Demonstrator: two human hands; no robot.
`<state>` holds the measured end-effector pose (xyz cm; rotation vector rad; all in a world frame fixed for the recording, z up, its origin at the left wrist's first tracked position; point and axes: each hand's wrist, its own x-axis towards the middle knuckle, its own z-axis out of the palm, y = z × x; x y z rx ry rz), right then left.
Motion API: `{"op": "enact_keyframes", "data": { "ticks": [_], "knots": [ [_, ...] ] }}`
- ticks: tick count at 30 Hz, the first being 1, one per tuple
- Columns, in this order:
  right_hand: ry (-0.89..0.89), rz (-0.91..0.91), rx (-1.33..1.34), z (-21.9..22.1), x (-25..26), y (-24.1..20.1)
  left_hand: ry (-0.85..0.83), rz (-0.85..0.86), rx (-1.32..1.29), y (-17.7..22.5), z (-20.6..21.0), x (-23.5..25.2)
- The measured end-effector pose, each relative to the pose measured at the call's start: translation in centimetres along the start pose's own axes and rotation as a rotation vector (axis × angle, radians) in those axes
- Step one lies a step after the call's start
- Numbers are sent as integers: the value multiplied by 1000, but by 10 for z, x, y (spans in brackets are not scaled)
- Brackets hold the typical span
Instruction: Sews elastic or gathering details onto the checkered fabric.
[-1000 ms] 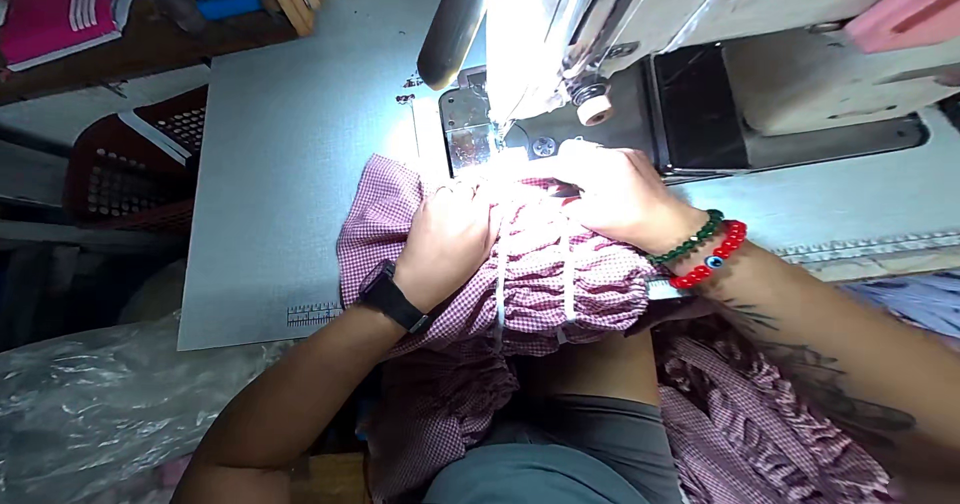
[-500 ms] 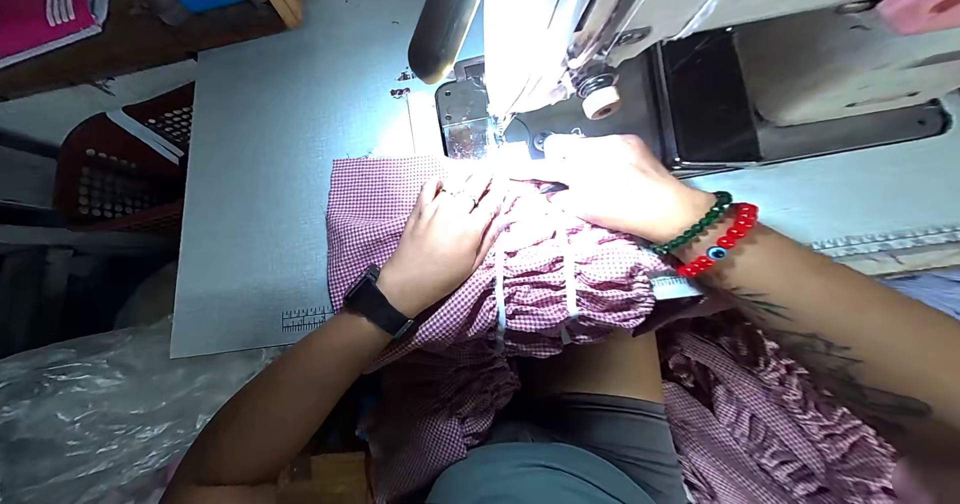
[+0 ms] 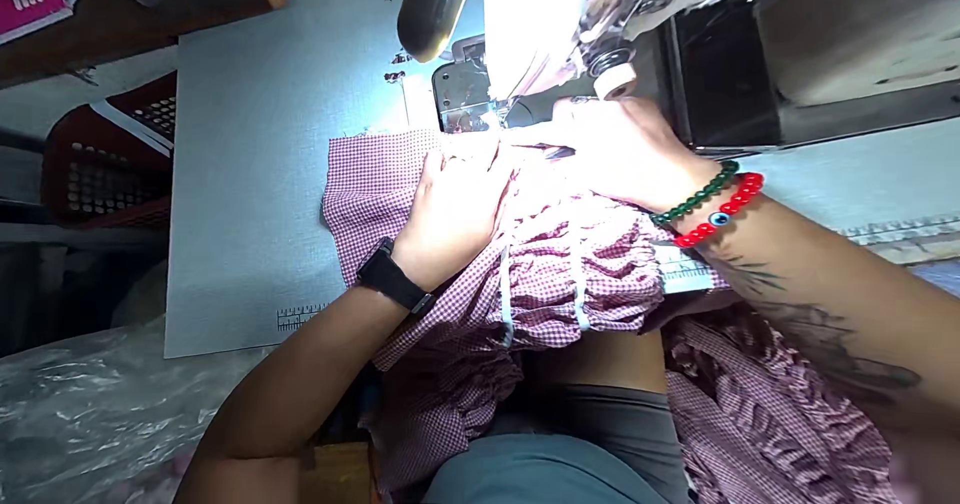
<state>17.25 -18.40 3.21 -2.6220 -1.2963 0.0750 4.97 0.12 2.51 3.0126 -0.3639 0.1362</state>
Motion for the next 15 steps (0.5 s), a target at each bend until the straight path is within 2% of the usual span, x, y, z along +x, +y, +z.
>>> {"op": "enact_keyframes", "data": {
  "ticks": [5, 9, 15],
  "knots": [
    [210, -69, 62, 15, -6, 9, 39, 13, -14, -1, 3, -1],
    [189, -4, 44, 13, -5, 7, 17, -21, 7, -1, 3, 0],
    [250, -7, 76, 14, -6, 6, 15, -27, -8, -2, 3, 1]
  ]
}}
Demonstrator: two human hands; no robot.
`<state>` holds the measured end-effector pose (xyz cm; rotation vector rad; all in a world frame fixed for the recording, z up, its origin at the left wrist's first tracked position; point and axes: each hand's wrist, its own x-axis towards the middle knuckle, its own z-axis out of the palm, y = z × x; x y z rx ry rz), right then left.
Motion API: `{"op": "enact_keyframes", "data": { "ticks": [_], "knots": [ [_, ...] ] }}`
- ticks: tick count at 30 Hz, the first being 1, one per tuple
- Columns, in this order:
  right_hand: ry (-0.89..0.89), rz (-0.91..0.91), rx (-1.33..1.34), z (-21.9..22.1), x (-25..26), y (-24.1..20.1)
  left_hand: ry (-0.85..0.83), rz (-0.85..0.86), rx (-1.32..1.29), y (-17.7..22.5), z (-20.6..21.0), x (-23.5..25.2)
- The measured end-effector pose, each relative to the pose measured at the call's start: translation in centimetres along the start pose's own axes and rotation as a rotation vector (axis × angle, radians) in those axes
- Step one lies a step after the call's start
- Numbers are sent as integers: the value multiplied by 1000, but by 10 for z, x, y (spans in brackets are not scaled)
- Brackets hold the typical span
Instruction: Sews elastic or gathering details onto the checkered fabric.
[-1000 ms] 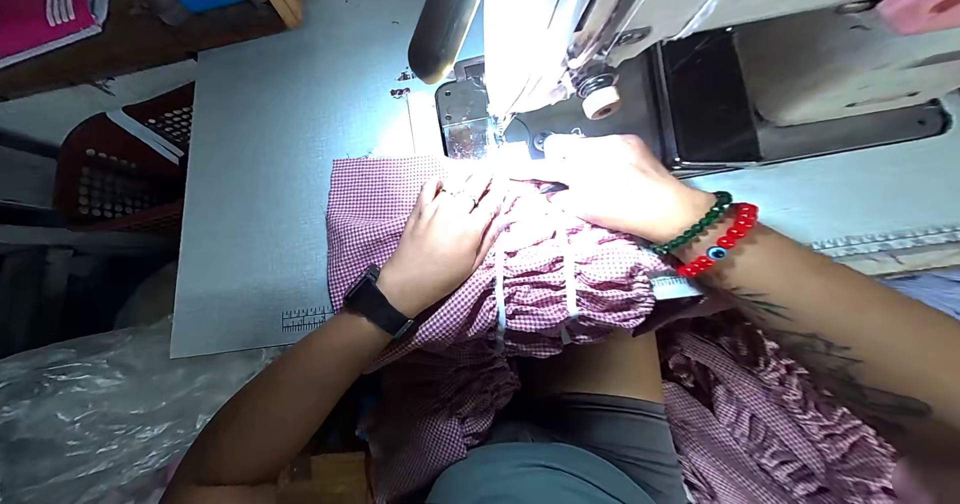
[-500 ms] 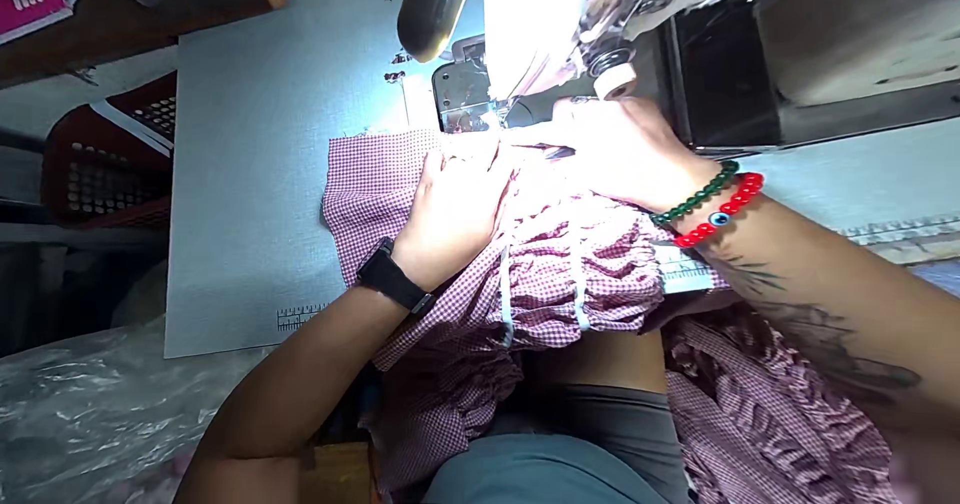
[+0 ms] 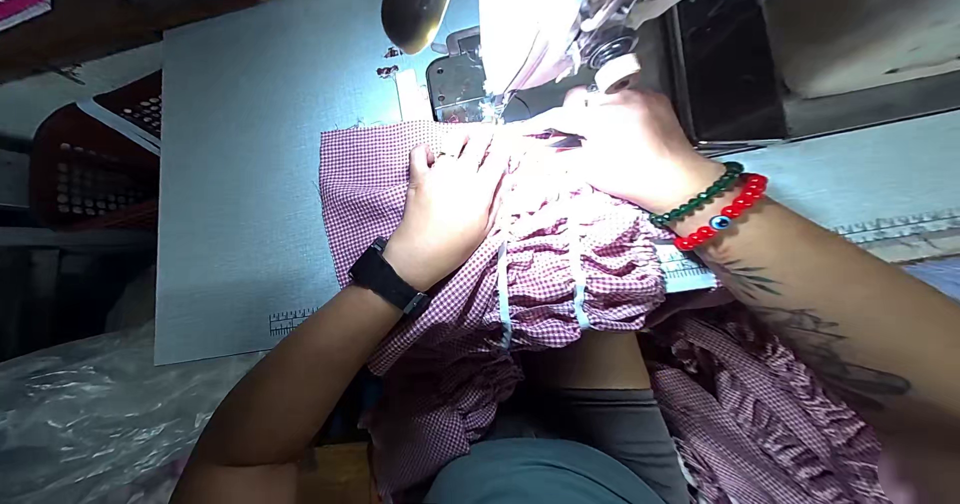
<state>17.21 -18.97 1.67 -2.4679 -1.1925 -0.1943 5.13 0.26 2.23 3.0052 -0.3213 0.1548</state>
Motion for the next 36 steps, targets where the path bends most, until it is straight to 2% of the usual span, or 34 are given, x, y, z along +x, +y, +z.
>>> {"op": "enact_keyframes", "data": {
  "ticks": [14, 19, 24, 29, 36],
  "knots": [
    [-46, -11, -10, 0, -24, -16, 3, -9, 16, -2, 2, -1],
    [-44, 39, -15, -1, -16, -14, 25, 2, 22, 1, -3, -6],
    [-123, 128, -49, -8, -5, -9, 18, 9, 26, 3, -5, -7],
    [-82, 107, -32, -5, -2, -5, 25, -18, 54, 4, 0, -1],
    [-178, 149, -46, -12, 6, -5, 11, 0, 45, 2, -4, -1]
  ]
}}
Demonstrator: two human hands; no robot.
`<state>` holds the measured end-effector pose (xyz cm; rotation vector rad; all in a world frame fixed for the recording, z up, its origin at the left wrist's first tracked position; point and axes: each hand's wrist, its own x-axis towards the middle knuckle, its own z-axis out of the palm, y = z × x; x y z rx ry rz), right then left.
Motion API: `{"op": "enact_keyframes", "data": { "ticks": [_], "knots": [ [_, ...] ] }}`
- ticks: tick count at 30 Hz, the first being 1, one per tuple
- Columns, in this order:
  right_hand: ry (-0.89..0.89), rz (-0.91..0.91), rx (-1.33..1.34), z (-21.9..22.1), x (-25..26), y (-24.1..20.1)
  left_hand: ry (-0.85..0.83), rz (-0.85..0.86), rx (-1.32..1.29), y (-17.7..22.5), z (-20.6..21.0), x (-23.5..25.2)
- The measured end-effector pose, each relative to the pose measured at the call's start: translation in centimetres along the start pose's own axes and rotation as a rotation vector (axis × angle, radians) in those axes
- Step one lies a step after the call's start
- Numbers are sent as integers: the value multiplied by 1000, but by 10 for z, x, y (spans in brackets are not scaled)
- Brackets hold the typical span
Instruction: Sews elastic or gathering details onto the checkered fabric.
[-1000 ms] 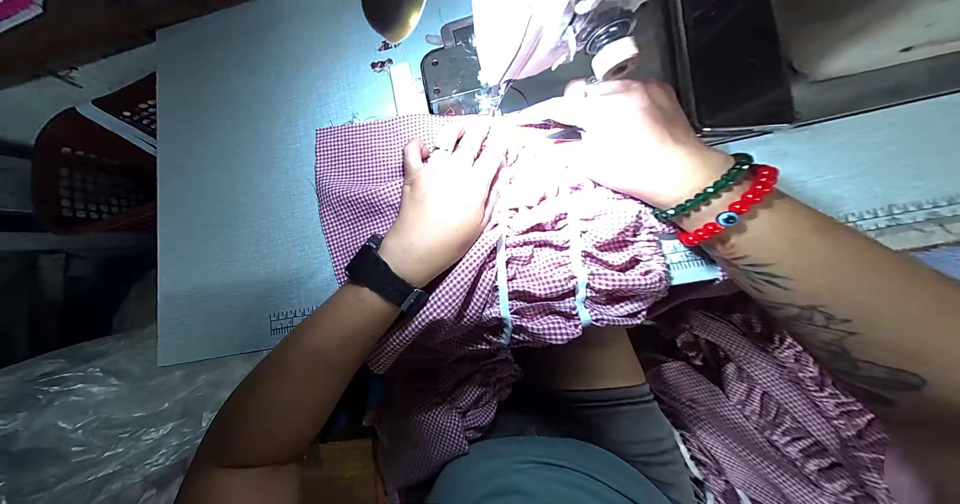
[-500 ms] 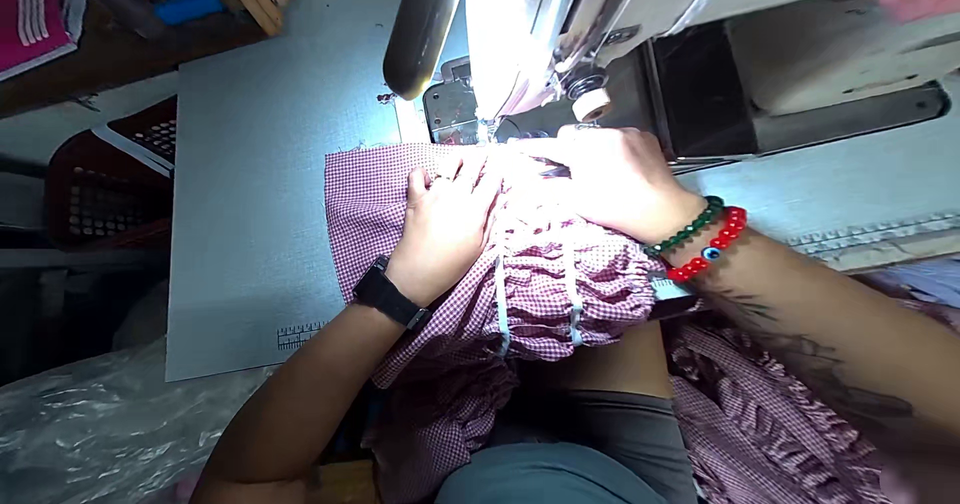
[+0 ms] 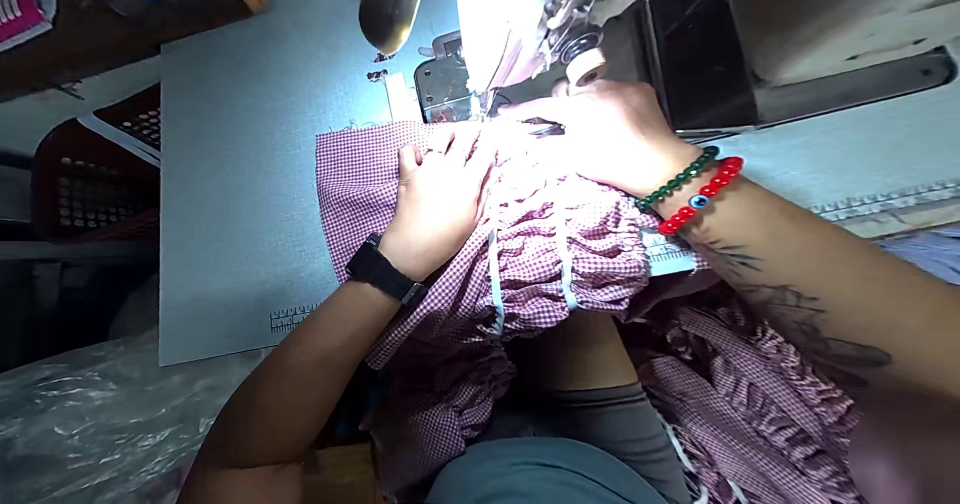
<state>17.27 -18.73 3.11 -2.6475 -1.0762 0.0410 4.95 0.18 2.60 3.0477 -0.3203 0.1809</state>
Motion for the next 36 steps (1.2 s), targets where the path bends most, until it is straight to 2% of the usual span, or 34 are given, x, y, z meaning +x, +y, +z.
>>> {"op": "enact_keyframes", "data": {
  "ticks": [2, 5, 9, 12, 15, 19, 28, 34, 36],
  "knots": [
    [17, 27, 4, -2, 1, -3, -9, 7, -12, 1, -2, -2],
    [146, 61, -65, -6, -17, -19, 55, 44, -3, 2, 7, -3],
    [173, 13, -124, 3, -52, -35, 57, 125, -22, 2, 9, -7],
    [118, 51, -168, 9, -53, -34, 21, 165, -100, 0, 2, -11],
    [168, 25, -151, 15, -55, -30, 54, 192, -206, -3, 1, -15],
    [139, 93, -165, 12, -40, -31, 89, 238, -280, 1, 0, -20],
    [93, 96, -146, 7, -8, -21, 104, 269, -163, -2, 1, -16],
    [45, 191, -113, 3, 23, -12, 108, 229, -103, -13, 4, 0],
    [42, 217, -92, -3, 19, -16, 70, 171, -118, -4, 0, -5]
  ]
}}
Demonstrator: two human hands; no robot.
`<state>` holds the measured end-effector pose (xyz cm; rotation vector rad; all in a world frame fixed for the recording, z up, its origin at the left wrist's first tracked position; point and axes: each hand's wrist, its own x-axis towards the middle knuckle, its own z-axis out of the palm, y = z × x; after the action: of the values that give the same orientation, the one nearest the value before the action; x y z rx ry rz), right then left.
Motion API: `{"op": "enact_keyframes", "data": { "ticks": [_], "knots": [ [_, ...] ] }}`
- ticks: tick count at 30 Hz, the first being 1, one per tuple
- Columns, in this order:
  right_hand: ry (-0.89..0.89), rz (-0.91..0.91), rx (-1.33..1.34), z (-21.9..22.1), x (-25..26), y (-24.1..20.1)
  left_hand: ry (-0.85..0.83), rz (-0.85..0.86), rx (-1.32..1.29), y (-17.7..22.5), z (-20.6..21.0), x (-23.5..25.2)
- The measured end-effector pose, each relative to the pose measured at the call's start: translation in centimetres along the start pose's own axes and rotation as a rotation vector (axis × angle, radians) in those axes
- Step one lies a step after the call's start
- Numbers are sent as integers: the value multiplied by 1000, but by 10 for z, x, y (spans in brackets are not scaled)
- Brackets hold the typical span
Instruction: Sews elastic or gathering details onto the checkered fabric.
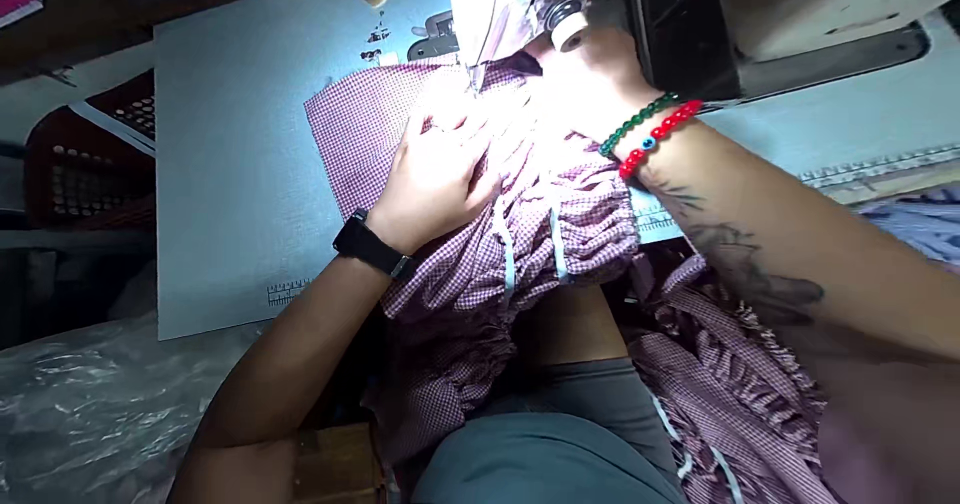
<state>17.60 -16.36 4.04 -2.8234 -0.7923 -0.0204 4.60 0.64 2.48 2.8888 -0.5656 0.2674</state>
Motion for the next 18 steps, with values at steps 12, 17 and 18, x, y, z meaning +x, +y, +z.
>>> {"op": "enact_keyframes", "data": {
  "ticks": [12, 17, 18],
  "knots": [
    [77, -441, 105, 3, -122, 56, -131, -433, 171, -72, -48, -52],
    [281, -396, 156, -6, -101, 9, 184, -79, -177, 26, -23, -9],
    [240, -335, 142, -3, -99, 6, 140, -67, -204, 34, -8, -9]
  ]
}}
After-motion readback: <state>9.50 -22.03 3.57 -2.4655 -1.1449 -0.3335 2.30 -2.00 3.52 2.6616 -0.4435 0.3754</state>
